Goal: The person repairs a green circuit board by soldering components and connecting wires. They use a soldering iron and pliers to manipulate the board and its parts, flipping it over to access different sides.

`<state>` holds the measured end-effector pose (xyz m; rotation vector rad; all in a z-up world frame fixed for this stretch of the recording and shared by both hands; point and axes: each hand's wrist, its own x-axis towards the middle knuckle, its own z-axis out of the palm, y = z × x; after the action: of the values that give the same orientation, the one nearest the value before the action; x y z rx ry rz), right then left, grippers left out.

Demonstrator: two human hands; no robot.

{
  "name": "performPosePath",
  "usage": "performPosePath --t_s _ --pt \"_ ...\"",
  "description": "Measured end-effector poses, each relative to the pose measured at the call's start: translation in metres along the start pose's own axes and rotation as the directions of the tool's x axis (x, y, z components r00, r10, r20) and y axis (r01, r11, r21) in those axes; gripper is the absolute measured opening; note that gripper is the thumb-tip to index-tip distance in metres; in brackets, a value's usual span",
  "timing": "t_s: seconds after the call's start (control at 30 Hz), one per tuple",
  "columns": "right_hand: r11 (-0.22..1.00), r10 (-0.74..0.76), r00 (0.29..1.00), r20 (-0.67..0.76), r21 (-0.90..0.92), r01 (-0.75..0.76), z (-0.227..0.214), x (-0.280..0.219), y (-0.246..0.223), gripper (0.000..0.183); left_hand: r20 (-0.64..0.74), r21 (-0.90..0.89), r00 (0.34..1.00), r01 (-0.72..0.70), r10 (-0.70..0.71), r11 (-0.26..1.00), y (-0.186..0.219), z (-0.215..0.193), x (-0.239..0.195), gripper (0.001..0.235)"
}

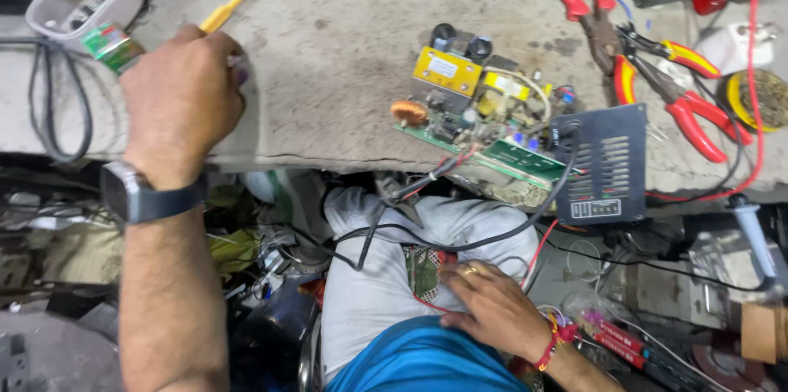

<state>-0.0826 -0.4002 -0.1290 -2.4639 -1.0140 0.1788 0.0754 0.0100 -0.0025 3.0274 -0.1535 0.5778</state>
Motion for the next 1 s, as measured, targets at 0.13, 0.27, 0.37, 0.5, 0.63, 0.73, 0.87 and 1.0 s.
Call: performPosePath --t_s 0.13,0.27,0.37,0.5,0.63,0.73,0.87,1.0 --pt "0.991 -0.085 0.976 -0.202 0.085 0.104 -0.042 0.017 -0.022 0.044 -0.08 -0.154 0.996 -0.04 0.027 0.987 0.029 -0.053 -0.004 0.007" --pt "0.949 0.116 0.859 -0.499 0.31 0.052 -0.078 0.033 -0.053 0.037 -0.04 -0.878 0.995 0.008 -0.09 0.479 0.098 -0.075 -0.029 0.011" --pt "0.876 0.298 0.737 -0.607 0.48 0.042 -0.088 0.045 -0.064 0.038 0.101 -0.991 0.994 0.098 0.03 0.087 0.16 -0.046 -0.047 0.011" --pt "0.642 0.499 0.702 -0.509 0.76 0.095 -0.092 0.05 -0.057 0.036 0.219 -0.929 0.966 0.249 0.135 -0.273 0.205 -0.013 -0.062 0.018" --pt "0.545 0.555 0.669 -0.494 0.824 0.156 -0.095 0.05 -0.048 0.025 0.258 -0.879 0.938 0.327 0.233 -0.346 0.212 -0.012 -0.061 0.023" --pt "0.512 0.561 0.676 -0.478 0.842 0.17 -0.097 0.045 -0.046 0.023 0.19 -0.823 0.931 0.325 0.312 -0.466 0.209 -0.012 -0.059 0.035" --pt "0.522 0.523 0.651 -0.55 0.81 0.266 -0.099 0.045 -0.044 0.021 0.164 -0.9 0.947 0.259 0.278 -0.35 0.209 -0.006 -0.061 0.028" --pt "0.584 0.492 0.671 -0.554 0.782 0.218 -0.102 0.045 -0.043 0.02 0.14 -0.844 0.95 0.263 0.28 -0.467 0.208 0.001 -0.067 0.031"
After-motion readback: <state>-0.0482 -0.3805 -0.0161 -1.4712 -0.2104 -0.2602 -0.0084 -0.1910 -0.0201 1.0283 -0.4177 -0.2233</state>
